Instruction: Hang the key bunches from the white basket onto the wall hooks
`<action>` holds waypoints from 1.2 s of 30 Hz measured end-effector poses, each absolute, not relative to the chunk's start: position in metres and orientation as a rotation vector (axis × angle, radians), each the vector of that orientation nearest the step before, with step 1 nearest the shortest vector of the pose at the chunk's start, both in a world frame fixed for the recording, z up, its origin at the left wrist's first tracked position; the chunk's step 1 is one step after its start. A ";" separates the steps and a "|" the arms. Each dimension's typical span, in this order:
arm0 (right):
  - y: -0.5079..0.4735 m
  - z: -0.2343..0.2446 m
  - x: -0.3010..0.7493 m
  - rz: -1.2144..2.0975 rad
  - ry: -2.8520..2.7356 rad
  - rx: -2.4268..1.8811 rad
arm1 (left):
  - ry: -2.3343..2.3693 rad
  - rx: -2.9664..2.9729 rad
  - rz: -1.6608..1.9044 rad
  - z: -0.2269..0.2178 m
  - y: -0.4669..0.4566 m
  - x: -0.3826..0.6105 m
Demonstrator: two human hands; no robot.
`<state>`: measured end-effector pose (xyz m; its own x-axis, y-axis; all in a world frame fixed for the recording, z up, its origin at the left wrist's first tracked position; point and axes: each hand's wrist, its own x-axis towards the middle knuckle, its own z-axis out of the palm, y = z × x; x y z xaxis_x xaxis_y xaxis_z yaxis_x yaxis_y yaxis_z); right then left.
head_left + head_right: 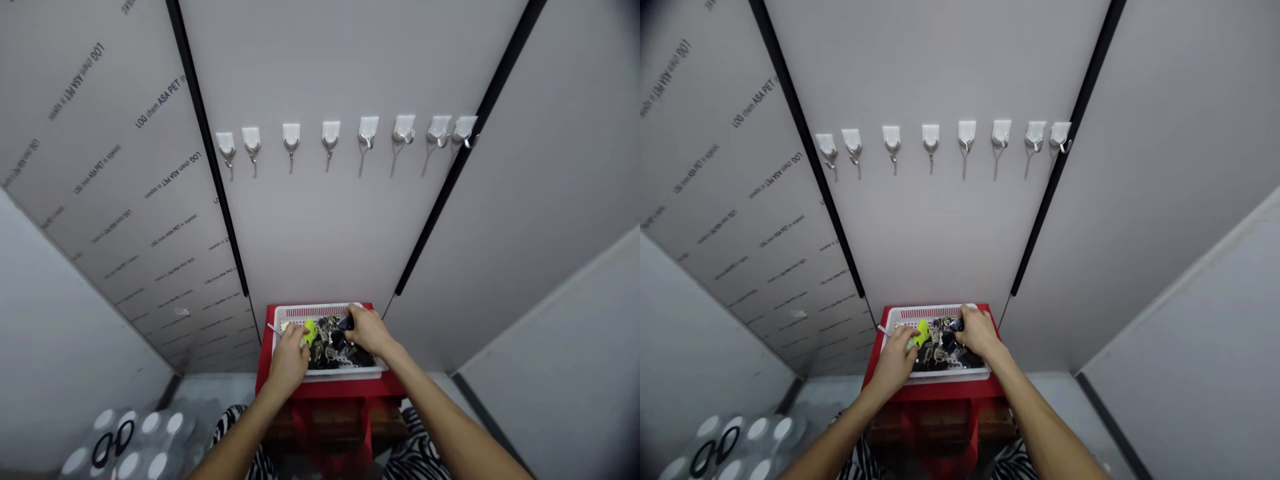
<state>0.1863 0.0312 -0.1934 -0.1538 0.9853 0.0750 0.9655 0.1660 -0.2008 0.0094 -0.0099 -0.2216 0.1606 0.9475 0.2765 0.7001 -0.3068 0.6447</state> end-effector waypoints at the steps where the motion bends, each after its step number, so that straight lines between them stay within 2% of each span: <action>1: 0.029 -0.193 0.188 0.187 -2.174 -1.895 | 1.567 2.079 0.932 -0.222 -0.010 0.010; 12: 0.011 -0.159 0.182 0.487 -1.683 -1.509 | 1.605 2.016 1.067 -0.214 -0.015 0.013; 15: 0.010 -0.145 0.180 0.617 -1.592 -1.389 | 1.523 1.742 1.181 -0.203 -0.014 0.022; 21: 0.000 -0.127 0.165 0.769 -1.462 -1.222 | 0.902 0.810 0.912 -0.172 0.002 0.039; 24: -0.007 -0.132 0.158 0.859 -1.608 -1.169 | 0.683 0.557 1.045 -0.158 0.012 0.037; 30: -0.007 -0.161 0.154 0.875 -1.712 -1.209 | 0.699 0.684 1.304 -0.139 0.018 0.027; 36: 0.007 -0.155 0.127 0.972 -1.624 -1.035 | 0.712 0.833 1.360 -0.135 0.015 0.030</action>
